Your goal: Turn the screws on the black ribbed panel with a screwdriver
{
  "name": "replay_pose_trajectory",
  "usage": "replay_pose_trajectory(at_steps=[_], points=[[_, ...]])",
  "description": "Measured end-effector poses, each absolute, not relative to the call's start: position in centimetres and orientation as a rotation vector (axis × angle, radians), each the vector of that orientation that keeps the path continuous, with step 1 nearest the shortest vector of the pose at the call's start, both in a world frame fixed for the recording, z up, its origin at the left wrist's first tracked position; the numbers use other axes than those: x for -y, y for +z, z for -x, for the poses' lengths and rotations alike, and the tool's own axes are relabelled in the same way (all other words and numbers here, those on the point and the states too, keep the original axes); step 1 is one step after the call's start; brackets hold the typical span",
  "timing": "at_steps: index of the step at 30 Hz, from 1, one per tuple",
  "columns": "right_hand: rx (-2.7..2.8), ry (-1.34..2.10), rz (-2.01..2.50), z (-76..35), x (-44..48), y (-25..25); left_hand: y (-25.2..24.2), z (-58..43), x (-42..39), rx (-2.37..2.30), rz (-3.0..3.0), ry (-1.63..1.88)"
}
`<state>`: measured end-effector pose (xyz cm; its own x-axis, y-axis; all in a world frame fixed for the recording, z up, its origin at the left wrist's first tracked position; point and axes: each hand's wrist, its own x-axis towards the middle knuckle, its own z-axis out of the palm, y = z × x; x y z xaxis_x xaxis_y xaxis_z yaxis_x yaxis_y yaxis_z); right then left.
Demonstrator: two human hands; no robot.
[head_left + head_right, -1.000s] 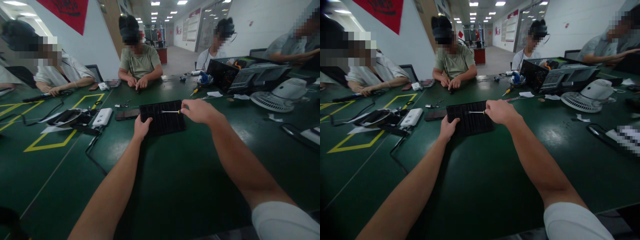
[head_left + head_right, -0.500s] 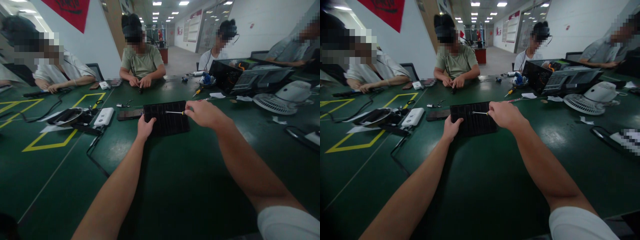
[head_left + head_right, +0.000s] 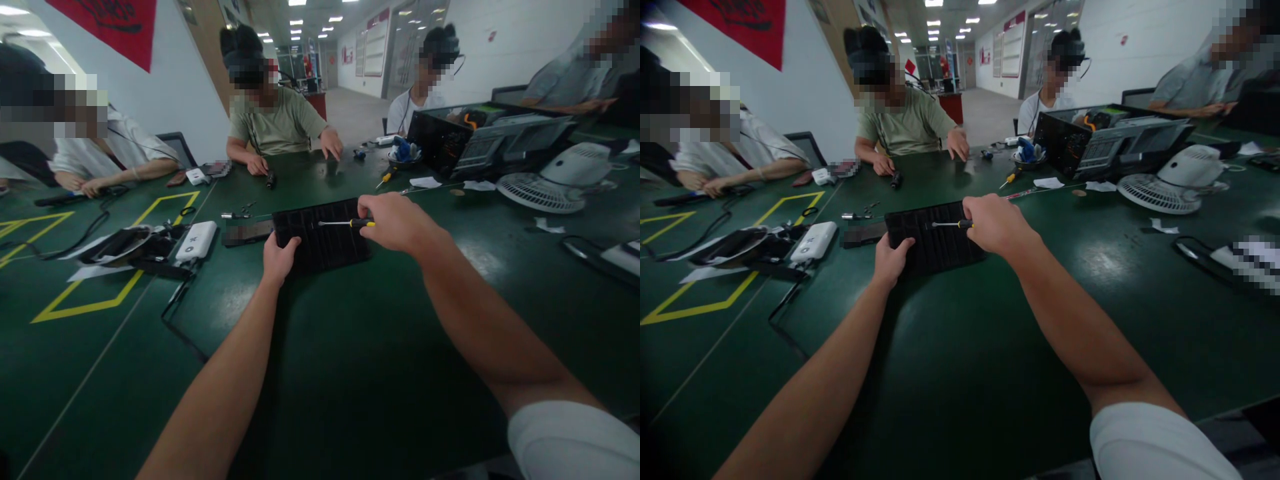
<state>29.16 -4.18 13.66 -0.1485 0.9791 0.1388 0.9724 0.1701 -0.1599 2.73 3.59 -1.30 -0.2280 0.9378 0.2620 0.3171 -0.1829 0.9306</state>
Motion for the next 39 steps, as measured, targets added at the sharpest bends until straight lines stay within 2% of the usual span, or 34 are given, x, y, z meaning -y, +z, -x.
replay_pose_trajectory(at_steps=[39], points=[[2.183, 0.047, 1.895, -29.96, 3.25, 12.92, -1.72, -2.84, -3.22, -1.482, -1.490, 1.456]])
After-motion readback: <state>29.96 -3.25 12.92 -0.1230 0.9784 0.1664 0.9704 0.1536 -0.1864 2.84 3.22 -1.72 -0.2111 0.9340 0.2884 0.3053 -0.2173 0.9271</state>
